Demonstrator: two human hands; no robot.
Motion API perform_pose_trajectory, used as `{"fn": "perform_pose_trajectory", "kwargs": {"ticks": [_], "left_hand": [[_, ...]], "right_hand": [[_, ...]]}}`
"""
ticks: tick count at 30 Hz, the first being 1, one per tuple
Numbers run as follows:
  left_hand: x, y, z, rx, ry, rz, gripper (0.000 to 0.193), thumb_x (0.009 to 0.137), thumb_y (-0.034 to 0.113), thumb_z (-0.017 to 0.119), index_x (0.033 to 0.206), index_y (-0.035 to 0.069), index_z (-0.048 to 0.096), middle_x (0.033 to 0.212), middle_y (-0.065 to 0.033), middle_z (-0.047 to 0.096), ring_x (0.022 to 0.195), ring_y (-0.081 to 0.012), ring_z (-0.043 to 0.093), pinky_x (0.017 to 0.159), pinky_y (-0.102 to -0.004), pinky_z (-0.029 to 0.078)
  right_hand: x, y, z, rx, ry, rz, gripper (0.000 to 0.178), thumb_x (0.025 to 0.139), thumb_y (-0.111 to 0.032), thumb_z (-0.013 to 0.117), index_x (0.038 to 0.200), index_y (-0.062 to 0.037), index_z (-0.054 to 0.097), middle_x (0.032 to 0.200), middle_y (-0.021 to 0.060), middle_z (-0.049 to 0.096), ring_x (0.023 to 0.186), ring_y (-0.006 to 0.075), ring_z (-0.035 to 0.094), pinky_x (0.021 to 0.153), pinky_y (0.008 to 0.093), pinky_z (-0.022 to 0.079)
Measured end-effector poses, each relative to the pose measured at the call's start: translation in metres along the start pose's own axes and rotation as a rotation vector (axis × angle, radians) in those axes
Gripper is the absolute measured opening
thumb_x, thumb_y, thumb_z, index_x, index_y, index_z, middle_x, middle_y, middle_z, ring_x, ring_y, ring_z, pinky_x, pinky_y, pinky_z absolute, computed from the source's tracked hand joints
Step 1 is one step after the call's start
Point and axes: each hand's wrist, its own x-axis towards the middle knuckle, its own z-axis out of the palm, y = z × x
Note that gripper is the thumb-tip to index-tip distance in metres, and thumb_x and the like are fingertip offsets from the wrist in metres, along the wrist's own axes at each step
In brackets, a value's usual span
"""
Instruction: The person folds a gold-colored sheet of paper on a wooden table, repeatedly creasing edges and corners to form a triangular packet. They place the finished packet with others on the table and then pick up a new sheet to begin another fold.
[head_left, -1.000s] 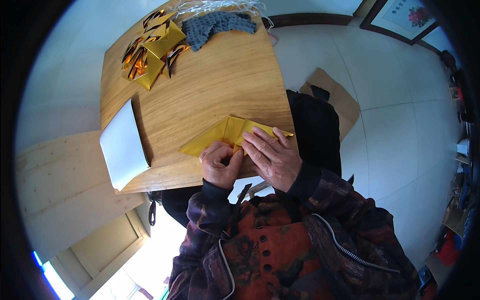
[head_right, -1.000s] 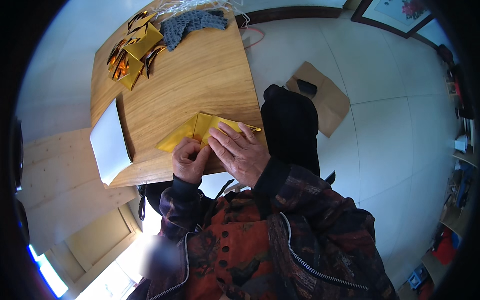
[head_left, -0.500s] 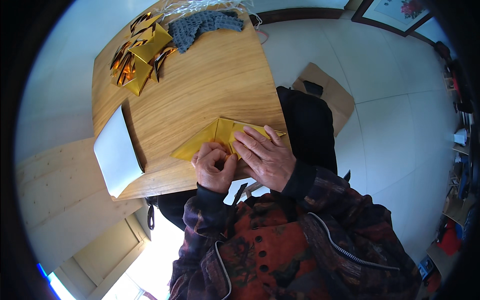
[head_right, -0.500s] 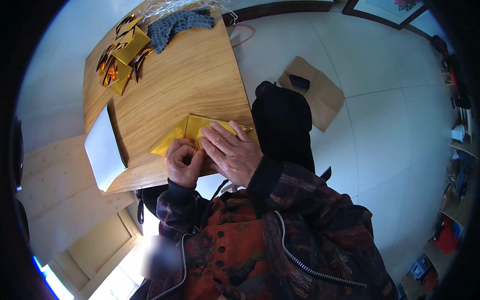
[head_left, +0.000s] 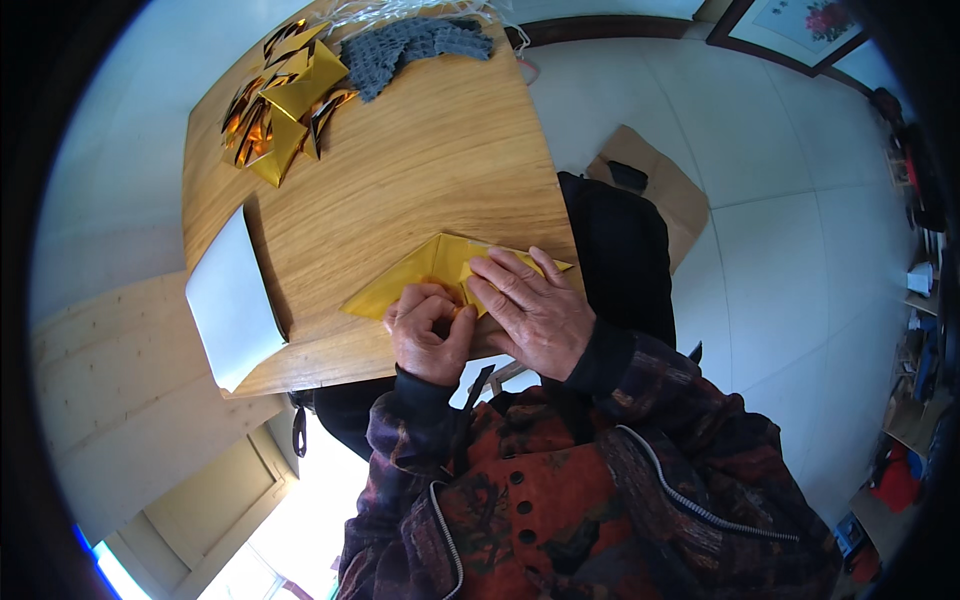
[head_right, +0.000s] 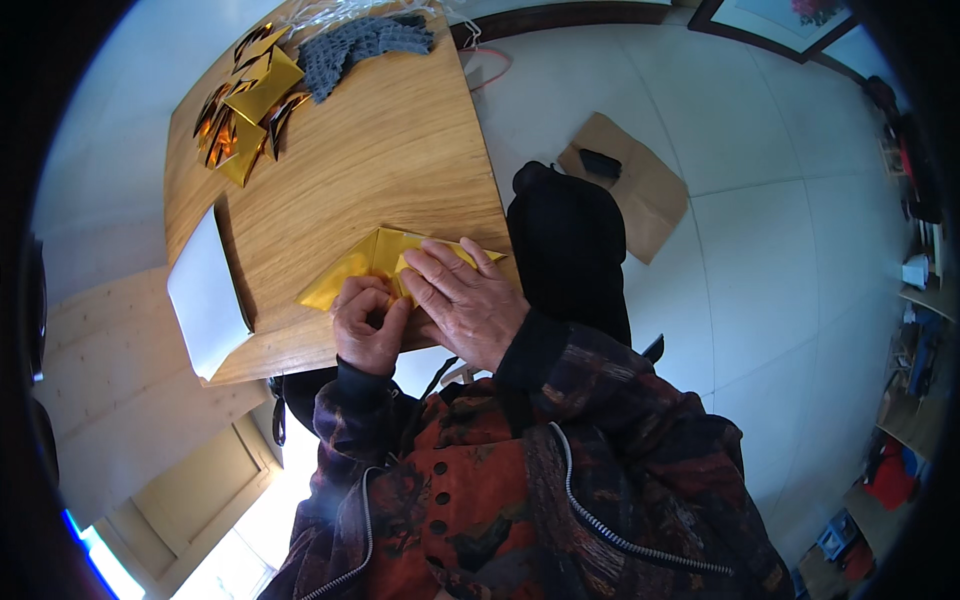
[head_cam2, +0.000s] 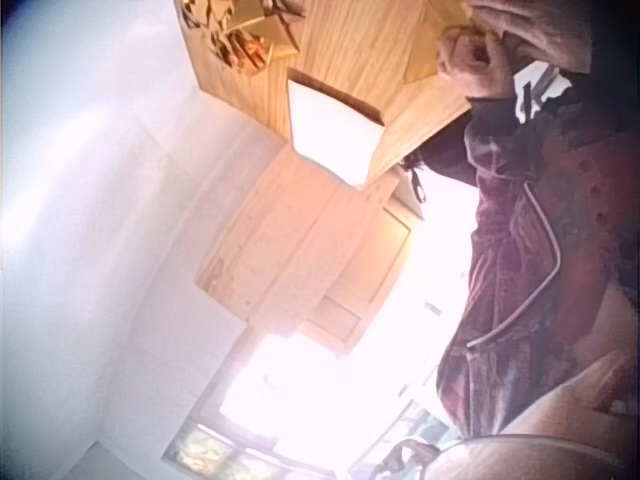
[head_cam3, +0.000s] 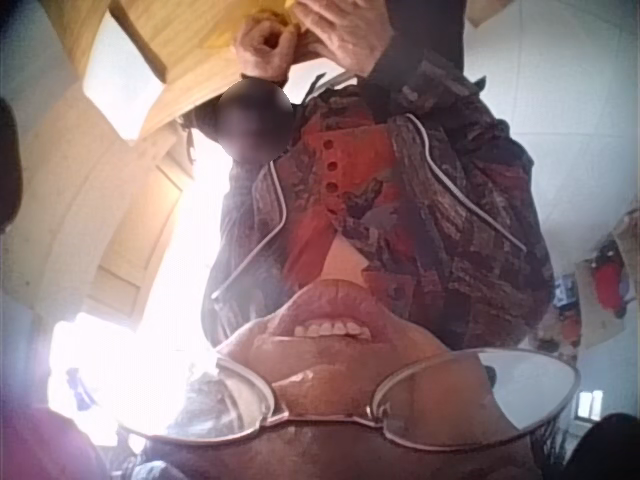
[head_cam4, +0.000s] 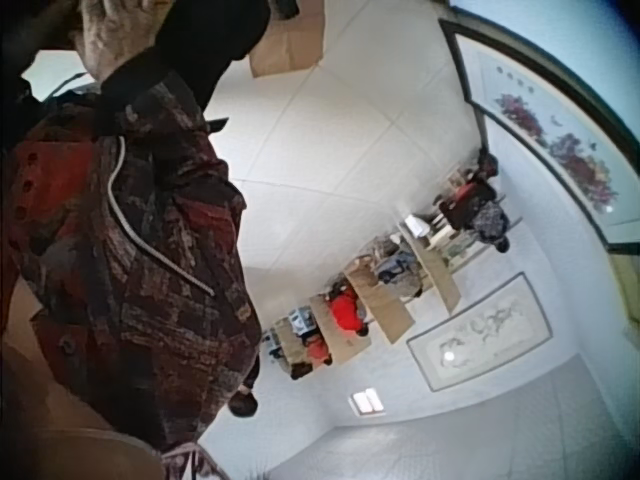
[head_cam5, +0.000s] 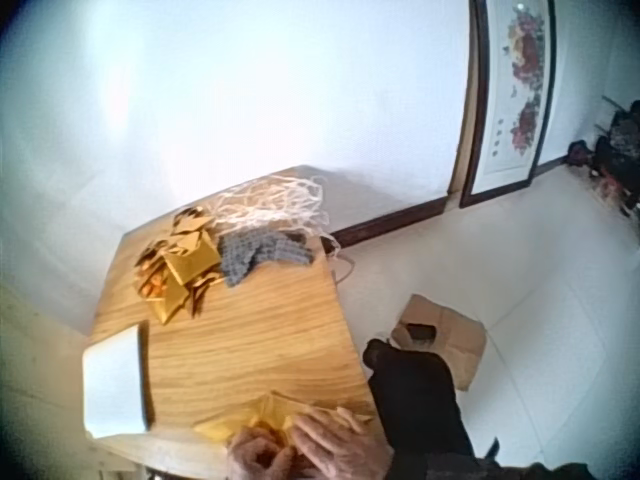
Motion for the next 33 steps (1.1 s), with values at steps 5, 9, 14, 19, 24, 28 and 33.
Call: {"fn": "perform_pose_trajectory", "kwargs": {"ticks": [5,9,14,19,24,28,33], "left_hand": [[-0.0007,0.0022,0.0,0.016,0.021,0.002,0.018,0.068,0.01,0.075,0.062,0.009,0.058,0.082,-0.0025,0.06,0.081,-0.0193,0.057,0.083,-0.0346,0.033],[-0.0008,0.0039,0.0002,0.032,0.031,0.002,0.018,0.068,0.009,0.075,0.062,0.008,0.057,0.083,-0.0024,0.059,0.083,-0.0194,0.057,0.084,-0.0349,0.033],[-0.0008,0.0042,-0.0002,0.042,0.024,0.003,0.019,0.068,0.01,0.075,0.062,0.008,0.057,0.084,-0.0027,0.059,0.084,-0.0195,0.057,0.085,-0.0352,0.033],[-0.0013,0.0021,0.0013,0.051,0.041,0.024,0.019,0.071,0.011,0.074,0.063,0.008,0.057,0.084,-0.0031,0.059,0.085,-0.0201,0.057,0.085,-0.0355,0.033],[-0.0007,-0.0017,0.0055,0.052,0.067,0.029,0.019,0.072,0.012,0.074,0.063,0.008,0.058,0.084,-0.003,0.06,0.083,-0.02,0.058,0.085,-0.0353,0.034],[-0.0015,-0.0028,0.0079,0.09,0.084,0.021,0.018,0.071,0.013,0.074,0.063,0.008,0.059,0.083,-0.003,0.06,0.082,-0.0199,0.058,0.084,-0.0352,0.034],[-0.0017,-0.0028,0.0097,0.093,0.114,0.034,0.019,0.07,0.014,0.074,0.062,0.009,0.058,0.081,-0.0027,0.06,0.08,-0.0203,0.058,0.083,-0.035,0.034]], "right_hand": [[0.0024,-0.0013,-0.001,0.011,-0.015,0.011,0.073,0.076,-0.028,0.075,0.138,-0.0067,0.045,0.149,0.0071,0.039,0.14,0.0242,0.033,0.114,0.0479,0.022],[0.0019,-0.0009,-0.0005,0.008,-0.018,0.013,0.075,0.075,-0.029,0.076,0.139,-0.0065,0.044,0.149,0.007,0.038,0.141,0.0241,0.032,0.115,0.0475,0.022],[0.0009,0.0,0.001,-0.003,-0.019,0.013,0.078,0.075,-0.03,0.076,0.14,-0.0048,0.042,0.15,0.0086,0.036,0.142,0.0254,0.029,0.115,0.0475,0.021],[0.0013,-0.0003,0.001,-0.03,-0.038,0.017,0.078,0.076,-0.03,0.075,0.141,-0.0032,0.041,0.151,0.0102,0.034,0.143,0.0269,0.027,0.116,0.0477,0.021],[0.0029,-0.0003,0.0015,-0.053,-0.043,0.015,0.077,0.078,-0.035,0.074,0.141,-0.0045,0.04,0.151,0.0115,0.033,0.142,0.0285,0.027,0.115,0.0479,0.021],[0.0034,-0.0021,0.0024,-0.07,-0.017,0.009,0.076,0.079,-0.039,0.072,0.141,-0.0077,0.041,0.152,0.0127,0.032,0.142,0.0293,0.027,0.115,0.0479,0.021],[0.0035,-0.0033,0.0041,-0.103,-0.022,0.032,0.076,0.08,-0.044,0.069,0.142,-0.0091,0.042,0.154,0.0112,0.029,0.144,0.0282,0.025,0.116,0.0477,0.02]]}}
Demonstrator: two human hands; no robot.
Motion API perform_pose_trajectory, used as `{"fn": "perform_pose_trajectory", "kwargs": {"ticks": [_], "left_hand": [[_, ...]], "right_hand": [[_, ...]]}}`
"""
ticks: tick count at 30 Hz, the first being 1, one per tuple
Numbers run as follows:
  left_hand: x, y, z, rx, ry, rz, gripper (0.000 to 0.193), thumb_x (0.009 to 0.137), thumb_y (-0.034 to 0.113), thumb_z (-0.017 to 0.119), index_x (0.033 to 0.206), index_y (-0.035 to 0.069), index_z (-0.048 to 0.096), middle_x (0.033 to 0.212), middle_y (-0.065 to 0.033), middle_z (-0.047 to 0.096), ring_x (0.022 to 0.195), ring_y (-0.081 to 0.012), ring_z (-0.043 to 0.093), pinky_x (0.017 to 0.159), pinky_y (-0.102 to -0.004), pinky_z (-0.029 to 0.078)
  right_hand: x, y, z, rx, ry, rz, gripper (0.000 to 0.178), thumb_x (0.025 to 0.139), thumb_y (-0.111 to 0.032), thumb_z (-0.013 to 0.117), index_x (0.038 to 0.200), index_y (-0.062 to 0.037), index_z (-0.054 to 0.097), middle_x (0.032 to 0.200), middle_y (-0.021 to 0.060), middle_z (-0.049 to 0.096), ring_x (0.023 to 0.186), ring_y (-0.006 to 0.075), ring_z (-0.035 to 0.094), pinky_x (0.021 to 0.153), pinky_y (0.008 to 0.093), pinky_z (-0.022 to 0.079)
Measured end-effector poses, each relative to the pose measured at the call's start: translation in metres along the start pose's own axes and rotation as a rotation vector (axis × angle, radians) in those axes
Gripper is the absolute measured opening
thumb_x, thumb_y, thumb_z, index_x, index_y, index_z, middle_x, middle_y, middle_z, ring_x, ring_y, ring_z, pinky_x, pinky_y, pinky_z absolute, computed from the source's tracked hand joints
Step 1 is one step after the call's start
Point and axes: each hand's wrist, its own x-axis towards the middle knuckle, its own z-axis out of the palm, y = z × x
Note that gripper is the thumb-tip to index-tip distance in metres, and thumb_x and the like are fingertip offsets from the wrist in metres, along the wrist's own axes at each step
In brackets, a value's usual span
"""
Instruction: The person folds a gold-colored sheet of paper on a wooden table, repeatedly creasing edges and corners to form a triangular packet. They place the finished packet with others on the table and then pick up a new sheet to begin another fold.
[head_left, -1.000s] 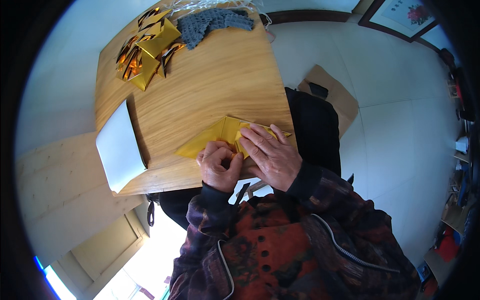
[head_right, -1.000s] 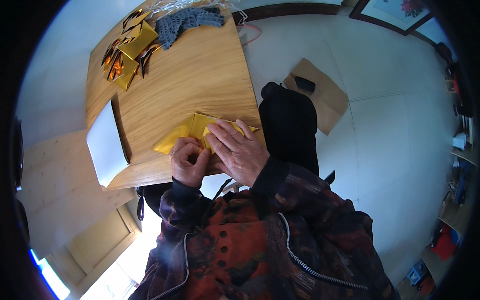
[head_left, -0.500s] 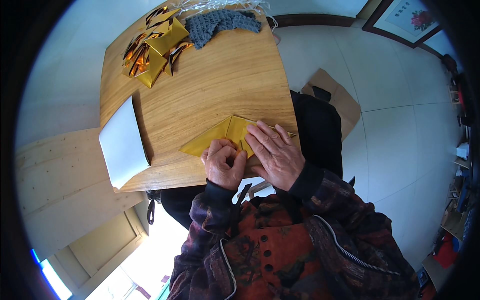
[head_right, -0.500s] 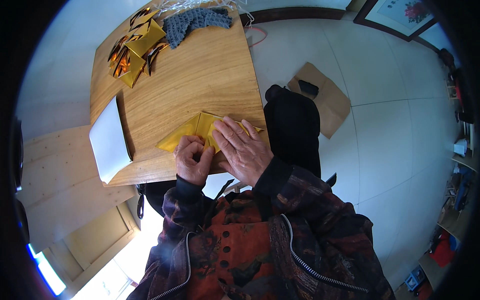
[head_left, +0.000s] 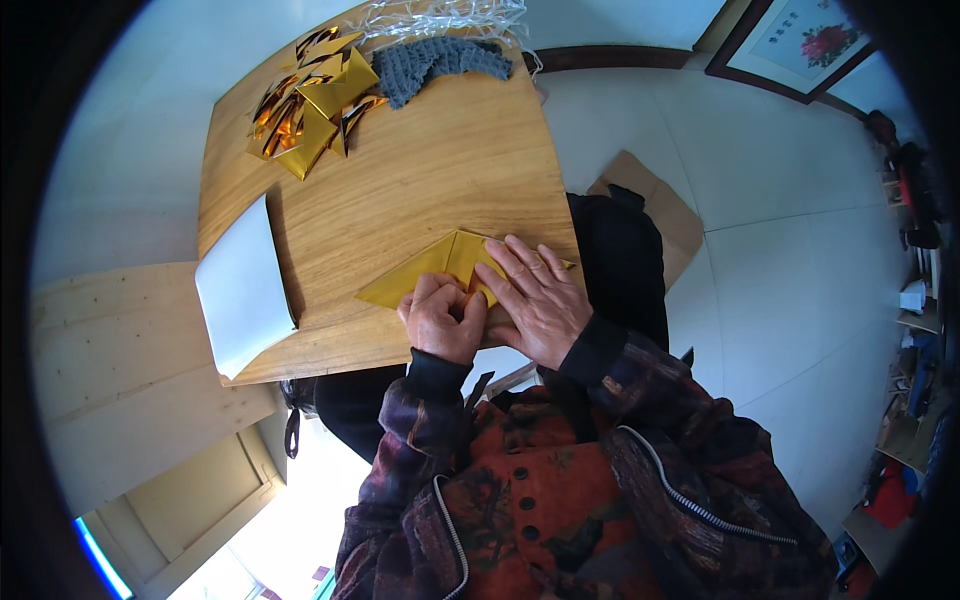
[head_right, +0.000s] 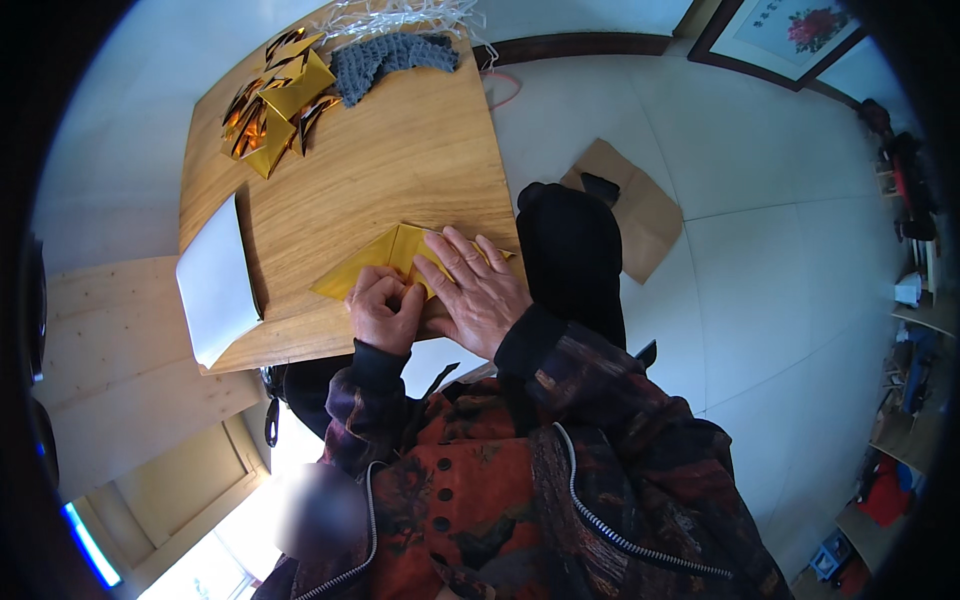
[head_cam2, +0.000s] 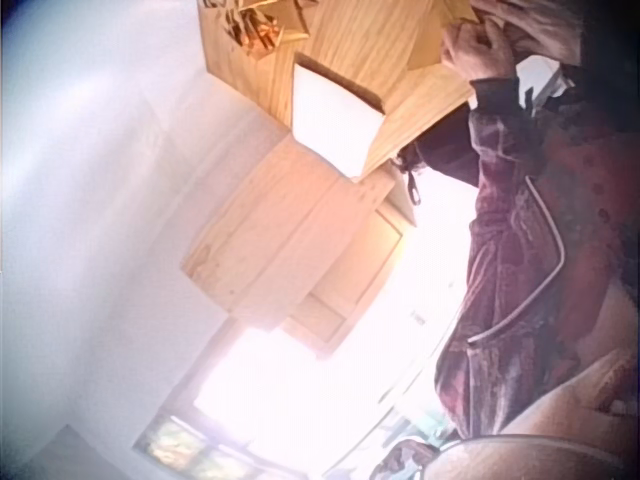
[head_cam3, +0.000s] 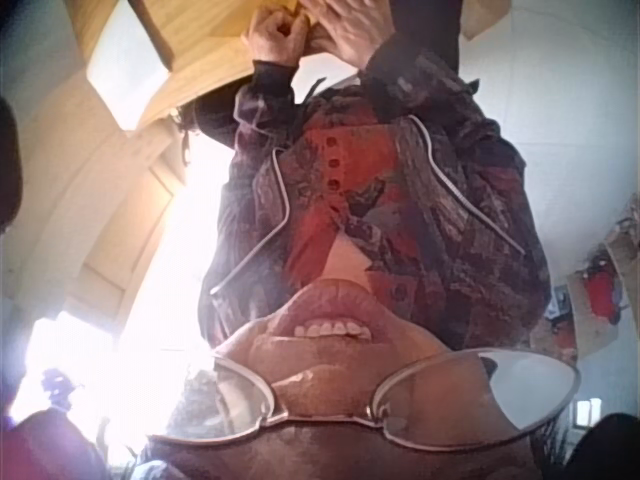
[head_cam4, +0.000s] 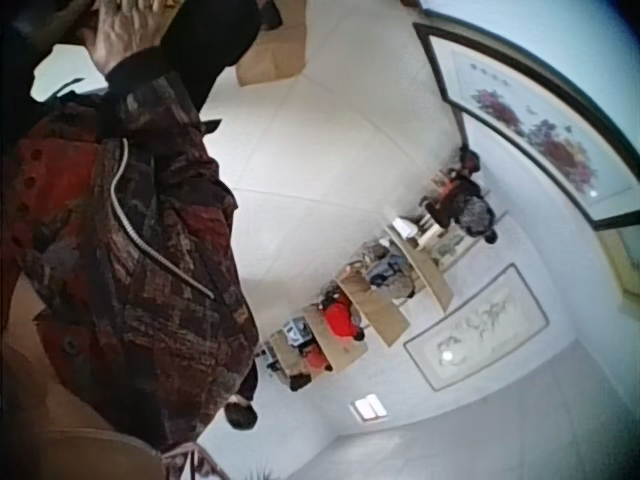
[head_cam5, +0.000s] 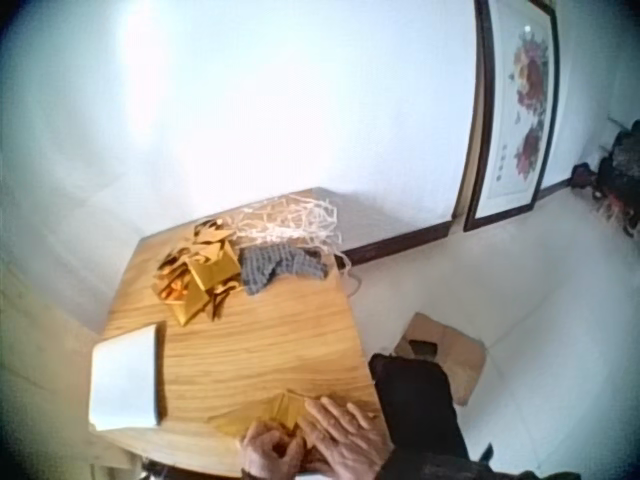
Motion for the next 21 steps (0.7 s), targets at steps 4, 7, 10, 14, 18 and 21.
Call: {"fn": "perform_pose_trajectory", "kwargs": {"ticks": [4,7,10,14,18,21], "left_hand": [[0.0,0.0,0.001,0.025,0.023,0.033,0.021,0.07,0.013,0.073,0.06,0.009,0.056,0.081,-0.0024,0.059,0.078,-0.0212,0.057,0.081,-0.0354,0.035],[0.0,0.0,0.0,0.046,0.012,0.023,0.02,0.07,0.014,0.073,0.062,0.008,0.055,0.078,-0.0026,0.057,0.077,-0.0222,0.056,0.079,-0.0362,0.036],[-0.001,0.001,-0.001,0.037,-0.01,-0.047,0.016,0.07,0.012,0.072,0.069,0.009,0.056,0.074,-0.0039,0.055,0.077,-0.0239,0.056,0.077,-0.0381,0.037],[-0.001,-0.004,-0.003,-0.05,0.026,-0.035,0.014,0.07,0.007,0.07,0.079,0.009,0.058,0.078,-0.0061,0.054,0.079,-0.0265,0.057,0.075,-0.04,0.04],[-0.008,-0.014,-0.012,-0.028,0.017,0.203,0.016,0.071,0.003,0.069,0.084,0.009,0.063,0.092,-0.0079,0.057,0.088,-0.0288,0.058,0.077,-0.0406,0.043],[-0.009,-0.024,-0.019,0.044,-0.054,0.376,0.021,0.075,0.004,0.066,0.095,0.011,0.069,0.107,-0.0091,0.06,0.093,-0.0291,0.058,0.08,-0.0407,0.046]], "right_hand": [[0.0,0.0,0.005,-0.02,0.016,0.013,0.076,0.08,-0.045,0.068,0.142,-0.0086,0.042,0.155,0.0103,0.029,0.144,0.0274,0.024,0.117,0.047,0.018],[0.0,0.001,0.008,-0.037,0.009,0.016,0.076,0.08,-0.046,0.068,0.142,-0.0099,0.043,0.155,0.0105,0.028,0.145,0.0274,0.022,0.117,0.0473,0.018],[0.0,0.0,0.008,-0.115,-0.025,0.012,0.075,0.083,-0.053,0.064,0.141,-0.011,0.044,0.155,0.0123,0.027,0.145,0.0286,0.02,0.117,0.0473,0.015],[0.0,-0.002,0.005,-0.155,-0.056,0.017,0.073,0.085,-0.052,0.061,0.144,-0.012,0.042,0.156,0.0123,0.024,0.146,0.0284,0.017,0.117,0.0473,0.014],[-0.001,-0.002,0.004,-0.207,-0.098,0.012,0.072,0.087,-0.051,0.059,0.144,-0.0108,0.041,0.157,0.0122,0.022,0.146,0.0287,0.016,0.117,0.0471,0.013],[0.0,-0.001,0.005,-0.2,-0.074,0.008,0.072,0.087,-0.051,0.059,0.144,-0.0101,0.041,0.157,0.0121,0.022,0.146,0.0286,0.016,0.117,0.0471,0.013]]}}
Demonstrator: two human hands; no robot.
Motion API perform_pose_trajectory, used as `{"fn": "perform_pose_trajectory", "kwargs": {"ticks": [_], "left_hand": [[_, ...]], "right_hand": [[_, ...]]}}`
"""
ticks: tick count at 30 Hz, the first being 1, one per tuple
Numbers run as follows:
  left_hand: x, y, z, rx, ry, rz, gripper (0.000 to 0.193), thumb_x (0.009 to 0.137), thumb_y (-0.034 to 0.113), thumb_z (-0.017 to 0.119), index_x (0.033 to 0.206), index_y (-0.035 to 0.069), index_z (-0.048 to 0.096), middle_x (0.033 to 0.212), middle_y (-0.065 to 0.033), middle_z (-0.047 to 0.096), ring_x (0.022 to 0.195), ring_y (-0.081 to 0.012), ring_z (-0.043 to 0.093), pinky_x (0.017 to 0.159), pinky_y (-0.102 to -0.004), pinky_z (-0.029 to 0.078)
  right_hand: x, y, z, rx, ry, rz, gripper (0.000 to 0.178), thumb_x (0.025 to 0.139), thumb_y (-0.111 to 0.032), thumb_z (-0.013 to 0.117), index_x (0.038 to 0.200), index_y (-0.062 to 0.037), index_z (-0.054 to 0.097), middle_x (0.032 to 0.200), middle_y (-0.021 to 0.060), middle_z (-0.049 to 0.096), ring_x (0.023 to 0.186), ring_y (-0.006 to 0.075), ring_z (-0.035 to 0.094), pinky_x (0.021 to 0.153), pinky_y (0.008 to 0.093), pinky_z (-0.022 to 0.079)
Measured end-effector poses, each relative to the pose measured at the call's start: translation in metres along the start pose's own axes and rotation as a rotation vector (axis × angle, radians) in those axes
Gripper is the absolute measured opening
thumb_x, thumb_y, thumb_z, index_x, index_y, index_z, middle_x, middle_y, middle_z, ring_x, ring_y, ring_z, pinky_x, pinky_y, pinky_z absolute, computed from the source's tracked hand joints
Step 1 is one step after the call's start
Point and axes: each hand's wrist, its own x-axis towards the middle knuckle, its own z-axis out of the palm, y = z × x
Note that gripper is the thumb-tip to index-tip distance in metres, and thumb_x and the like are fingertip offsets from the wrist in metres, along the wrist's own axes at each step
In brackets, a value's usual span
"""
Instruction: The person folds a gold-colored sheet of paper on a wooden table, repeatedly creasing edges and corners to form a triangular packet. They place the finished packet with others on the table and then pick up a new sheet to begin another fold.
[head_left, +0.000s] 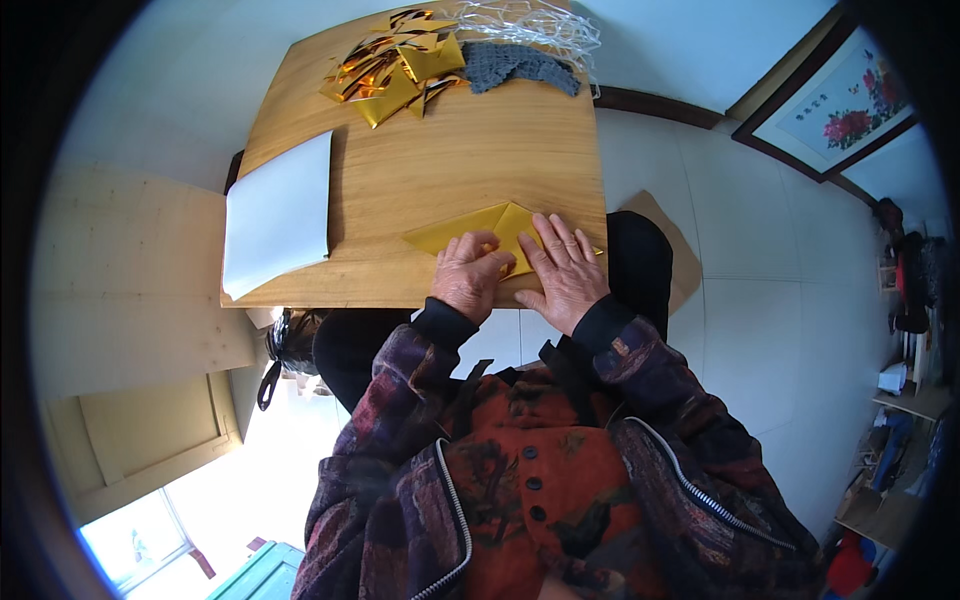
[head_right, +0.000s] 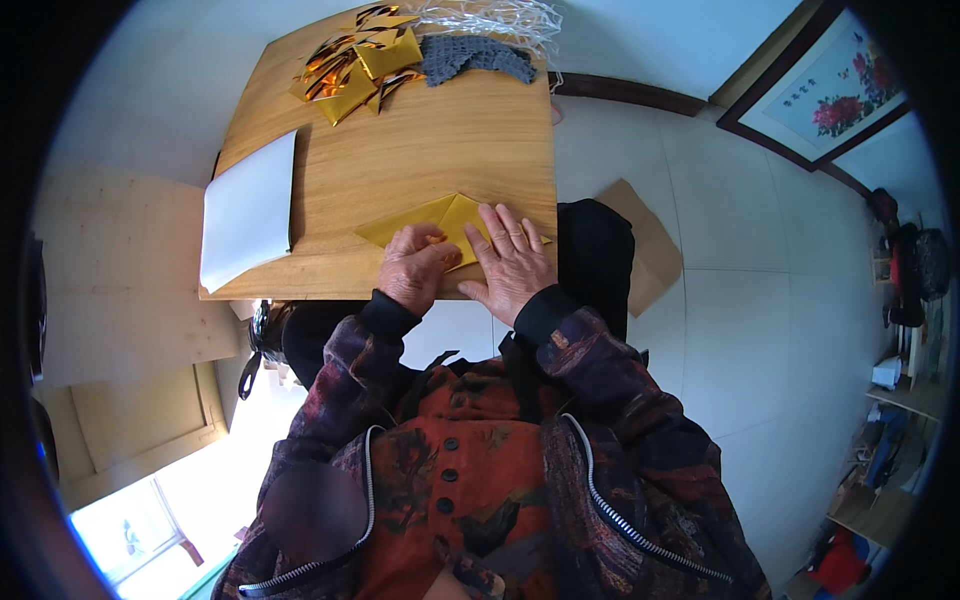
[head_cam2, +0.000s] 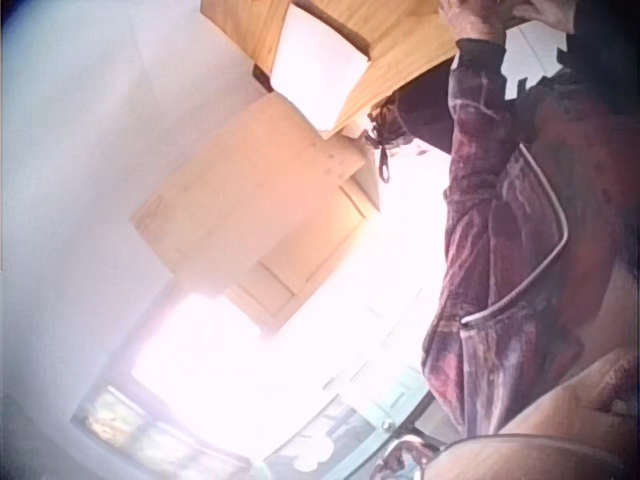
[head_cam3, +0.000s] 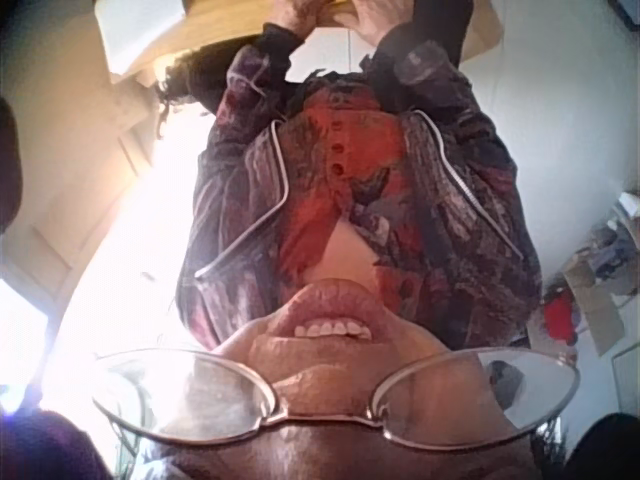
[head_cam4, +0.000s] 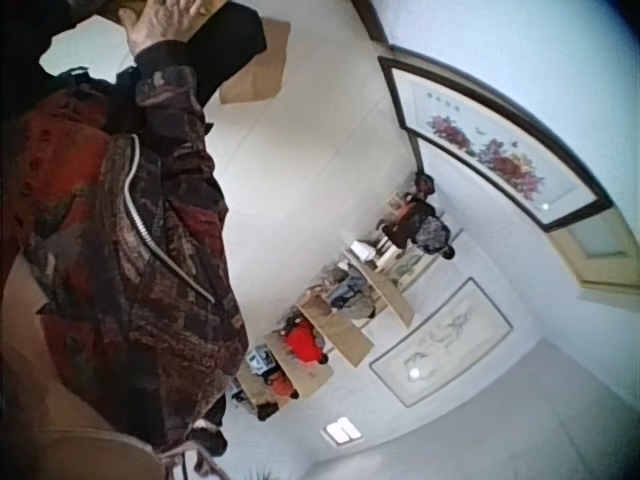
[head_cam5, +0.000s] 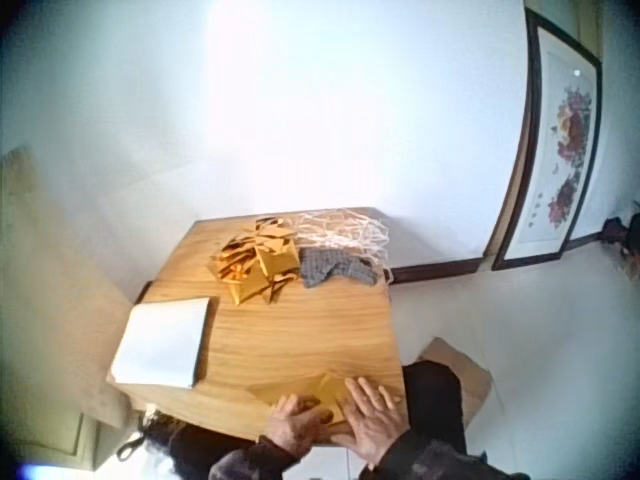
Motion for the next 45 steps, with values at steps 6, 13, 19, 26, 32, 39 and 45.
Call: {"fn": "perform_pose_trajectory", "kwargs": {"ticks": [6,13,19,26,32,39,45], "left_hand": [[-0.01,-0.015,-0.012,0.148,-0.232,0.277,0.043,0.081,0.017,0.065,0.123,0.014,0.063,0.14,-0.0037,0.05,0.128,-0.0283,0.045,0.106,-0.047,0.036],[-0.016,-0.014,-0.025,0.16,-0.452,0.26,0.068,0.08,0.03,0.07,0.141,0.013,0.044,0.15,-0.0044,0.038,0.141,-0.0276,0.031,0.117,-0.0499,0.02],[-0.017,-0.019,-0.019,0.24,-0.482,0.27,0.069,0.082,0.026,0.067,0.144,0.016,0.04,0.152,-0.0022,0.037,0.142,-0.025,0.03,0.117,-0.049,0.019],[-0.024,-0.028,-0.01,0.204,-0.375,0.295,0.065,0.08,0.018,0.067,0.142,0.017,0.045,0.15,-0.0017,0.041,0.141,-0.0245,0.033,0.116,-0.0479,0.022],[-0.024,-0.029,-0.008,0.253,-0.447,0.287,0.061,0.087,0.02,0.058,0.145,0.018,0.04,0.154,-0.001,0.034,0.144,-0.023,0.027,0.118,-0.0471,0.015],[-0.022,-0.027,-0.011,0.168,-0.426,0.279,0.063,0.084,0.018,0.064,0.143,0.017,0.042,0.152,-0.0023,0.038,0.142,-0.0246,0.031,0.117,-0.0481,0.02],[-0.023,-0.027,-0.009,0.188,-0.416,0.286,0.064,0.084,0.018,0.063,0.144,0.017,0.041,0.152,-0.0022,0.037,0.142,-0.0243,0.031,0.117,-0.0479,0.02]], "right_hand": [[0.001,0.001,0.006,-0.017,0.045,0.017,0.07,0.089,-0.048,0.058,0.143,-0.0072,0.04,0.155,0.0104,0.027,0.145,0.0277,0.021,0.116,0.0483,0.017],[0.008,-0.013,0.016,0.023,0.156,0.18,0.065,0.091,-0.043,0.057,0.142,-0.0062,0.039,0.153,0.0093,0.031,0.143,0.0263,0.026,0.115,0.0512,0.019],[0.01,-0.012,0.013,0.063,0.116,0.221,0.064,0.09,-0.029,0.059,0.145,-0.0086,0.035,0.154,0.0087,0.03,0.144,0.0258,0.025,0.116,0.0504,0.018],[-0.004,0.02,-0.008,0.02,0.093,0.373,0.061,0.092,-0.022,0.056,0.147,-0.0109,0.033,0.155,0.0073,0.03,0.144,0.0262,0.025,0.115,0.0525,0.017],[-0.013,0.038,-0.012,0.051,0.11,0.386,0.055,0.093,-0.013,0.053,0.145,-0.0128,0.035,0.154,0.0027,0.031,0.138,0.0203,0.036,0.115,0.0502,0.02],[-0.013,0.042,-0.007,0.126,0.245,0.302,0.056,0.087,0.005,0.049,0.14,-0.0114,0.041,0.148,0.0072,0.041,0.132,0.0266,0.044,0.112,0.0469,0.028],[-0.008,0.044,-0.007,0.193,0.296,0.306,0.057,0.083,0.011,0.048,0.137,-0.0069,0.044,0.144,0.0134,0.045,0.127,0.0312,0.047,0.11,0.0424,0.034]]}}
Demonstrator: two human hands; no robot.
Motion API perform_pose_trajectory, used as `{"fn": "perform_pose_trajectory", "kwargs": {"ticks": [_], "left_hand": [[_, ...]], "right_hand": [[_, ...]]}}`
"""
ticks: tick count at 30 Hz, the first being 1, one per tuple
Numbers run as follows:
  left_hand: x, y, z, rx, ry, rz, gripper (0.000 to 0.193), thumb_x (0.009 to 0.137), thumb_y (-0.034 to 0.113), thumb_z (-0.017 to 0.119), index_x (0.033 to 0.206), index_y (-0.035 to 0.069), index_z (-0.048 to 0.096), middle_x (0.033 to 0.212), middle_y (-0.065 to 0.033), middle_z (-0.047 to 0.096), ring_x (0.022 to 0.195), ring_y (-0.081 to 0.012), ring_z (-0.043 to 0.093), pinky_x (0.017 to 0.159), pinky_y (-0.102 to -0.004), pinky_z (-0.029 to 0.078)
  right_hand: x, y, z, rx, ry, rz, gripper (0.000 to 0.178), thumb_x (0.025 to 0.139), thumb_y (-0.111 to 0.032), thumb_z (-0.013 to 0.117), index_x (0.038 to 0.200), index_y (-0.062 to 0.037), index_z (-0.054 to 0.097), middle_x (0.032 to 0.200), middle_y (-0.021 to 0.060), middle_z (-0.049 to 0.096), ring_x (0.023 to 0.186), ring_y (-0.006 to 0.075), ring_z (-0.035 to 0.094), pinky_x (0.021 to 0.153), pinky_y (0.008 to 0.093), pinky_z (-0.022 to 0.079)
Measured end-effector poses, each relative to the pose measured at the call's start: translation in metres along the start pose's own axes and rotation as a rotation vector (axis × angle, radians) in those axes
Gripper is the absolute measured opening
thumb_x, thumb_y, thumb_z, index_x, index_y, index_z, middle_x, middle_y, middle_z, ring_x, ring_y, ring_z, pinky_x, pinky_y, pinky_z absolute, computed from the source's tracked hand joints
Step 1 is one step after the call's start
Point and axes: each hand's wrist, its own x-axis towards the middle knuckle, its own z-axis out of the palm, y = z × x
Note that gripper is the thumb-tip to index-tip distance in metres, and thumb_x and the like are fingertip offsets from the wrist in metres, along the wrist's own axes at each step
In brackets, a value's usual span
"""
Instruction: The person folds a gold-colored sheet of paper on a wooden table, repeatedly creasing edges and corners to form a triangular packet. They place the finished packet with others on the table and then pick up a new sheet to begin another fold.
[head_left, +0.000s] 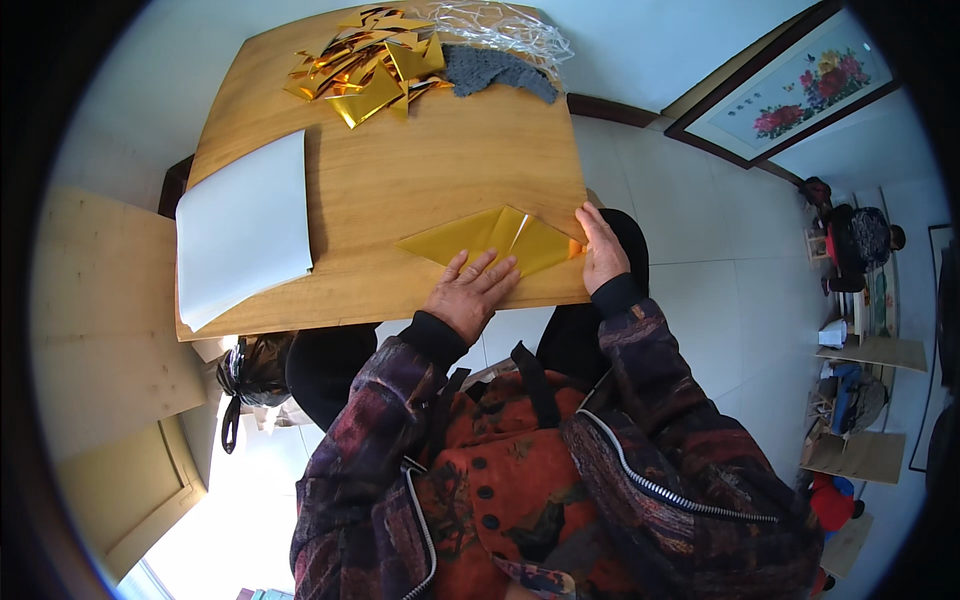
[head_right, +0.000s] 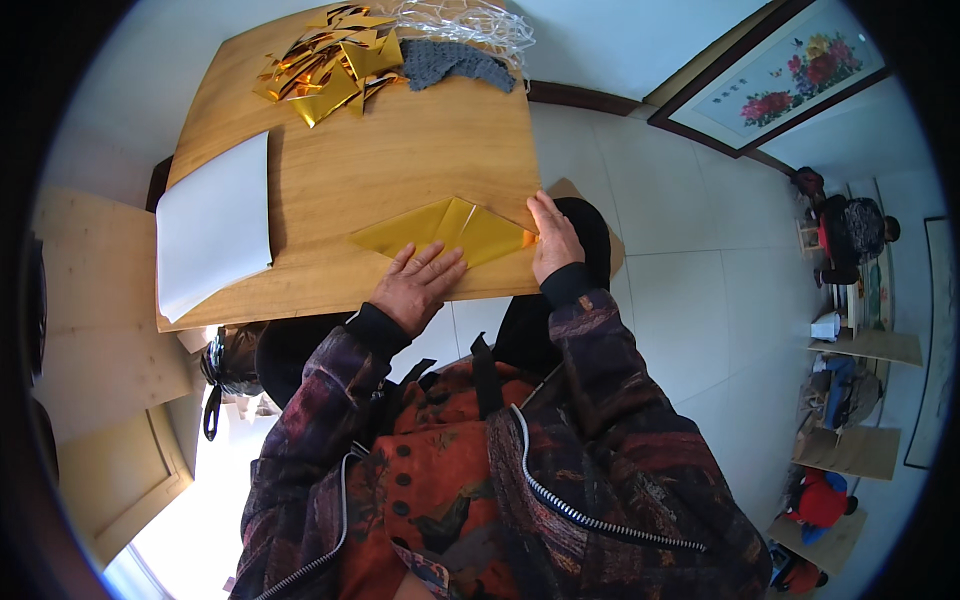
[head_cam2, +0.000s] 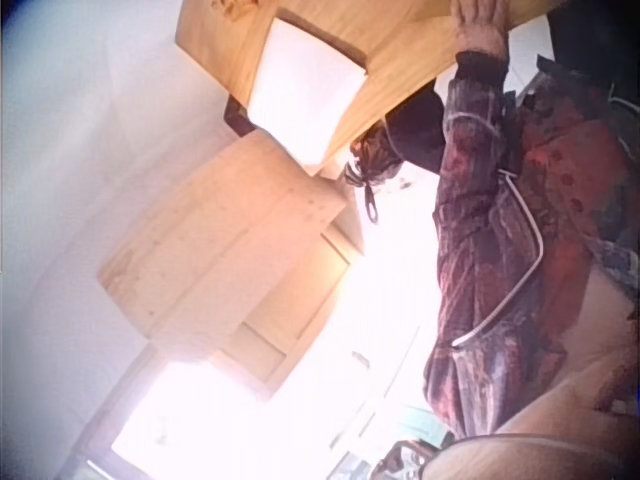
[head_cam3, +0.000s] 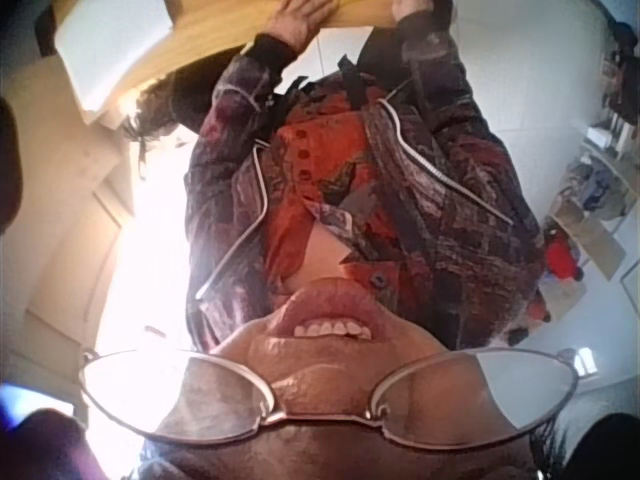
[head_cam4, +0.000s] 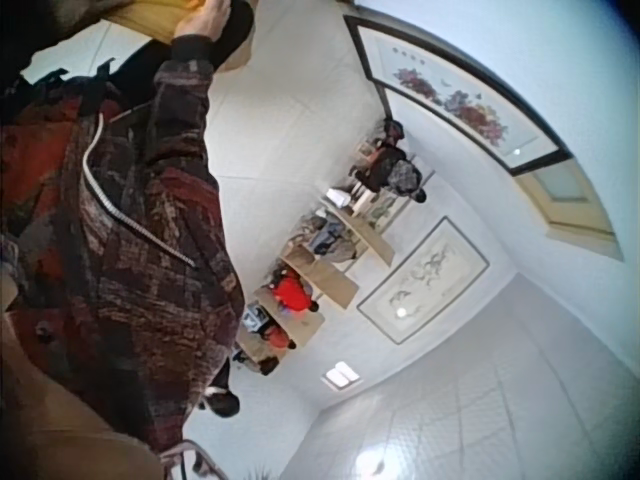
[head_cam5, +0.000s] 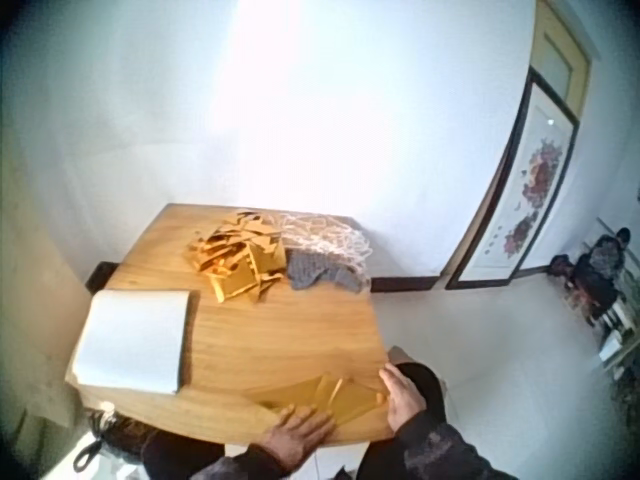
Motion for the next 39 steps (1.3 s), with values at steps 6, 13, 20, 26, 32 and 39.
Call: {"fn": "perform_pose_trajectory", "kwargs": {"ticks": [6,13,20,26,32,39], "left_hand": [[0.001,0.0,0.001,-0.011,0.004,-0.008,0.064,0.085,0.018,0.063,0.144,0.017,0.041,0.152,-0.0021,0.037,0.142,-0.0227,0.031,0.117,-0.0478,0.019],[0.002,0.003,-0.015,-0.147,-0.036,-0.041,0.066,0.079,0.015,0.068,0.142,0.016,0.045,0.151,-0.0027,0.039,0.142,-0.0246,0.032,0.117,-0.0499,0.02],[0.001,-0.016,-0.024,-1.15,0.16,-0.3,0.038,0.085,-0.005,0.059,0.122,0.004,0.063,0.143,-0.0127,0.049,0.127,-0.0229,0.05,0.107,-0.037,0.038],[0.004,-0.023,-0.01,-1.051,0.377,-0.295,0.029,0.087,-0.012,0.05,0.111,-0.002,0.063,0.127,-0.0126,0.059,0.108,-0.0195,0.062,0.093,-0.0298,0.049],[0.013,-0.024,-0.009,-1.209,0.488,-0.478,0.032,0.086,-0.013,0.048,0.113,-0.001,0.061,0.124,-0.0102,0.057,0.103,-0.0174,0.063,0.086,-0.029,0.053],[0.049,-0.027,-0.034,-0.639,0.331,-0.771,0.034,0.079,-0.003,0.061,0.112,0.001,0.06,0.108,-0.0151,0.057,0.098,-0.027,0.064,0.079,-0.0343,0.055]], "right_hand": [[-0.001,-0.035,-0.005,-0.147,0.089,-0.104,0.052,0.085,-0.003,0.057,0.135,-0.0009,0.044,0.141,0.0178,0.045,0.126,0.0359,0.046,0.107,0.0444,0.036],[-0.002,-0.062,0.037,-0.081,-0.068,-0.274,0.055,0.086,-0.01,0.062,0.136,-0.0008,0.043,0.146,0.0161,0.038,0.135,0.0341,0.037,0.109,0.0441,0.031],[-0.004,-0.064,0.039,-0.152,-0.127,-0.166,0.072,0.084,-0.032,0.068,0.142,-0.0013,0.037,0.153,0.0134,0.03,0.142,0.0317,0.027,0.114,0.0453,0.024],[-0.004,-0.074,0.041,-0.154,-0.131,-0.07,0.088,0.078,-0.042,0.072,0.145,-0.0018,0.032,0.154,0.0146,0.028,0.144,0.0323,0.023,0.115,0.0474,0.022],[-0.001,-0.075,0.038,-0.129,-0.16,-0.041,0.091,0.075,-0.045,0.073,0.144,-0.0016,0.032,0.155,0.0137,0.027,0.144,0.0313,0.021,0.116,0.0479,0.019],[0.008,-0.079,0.031,-0.125,-0.234,-0.002,0.098,0.071,-0.05,0.075,0.146,-0.007,0.03,0.155,0.0145,0.023,0.145,0.0326,0.016,0.116,0.0509,0.014]]}}
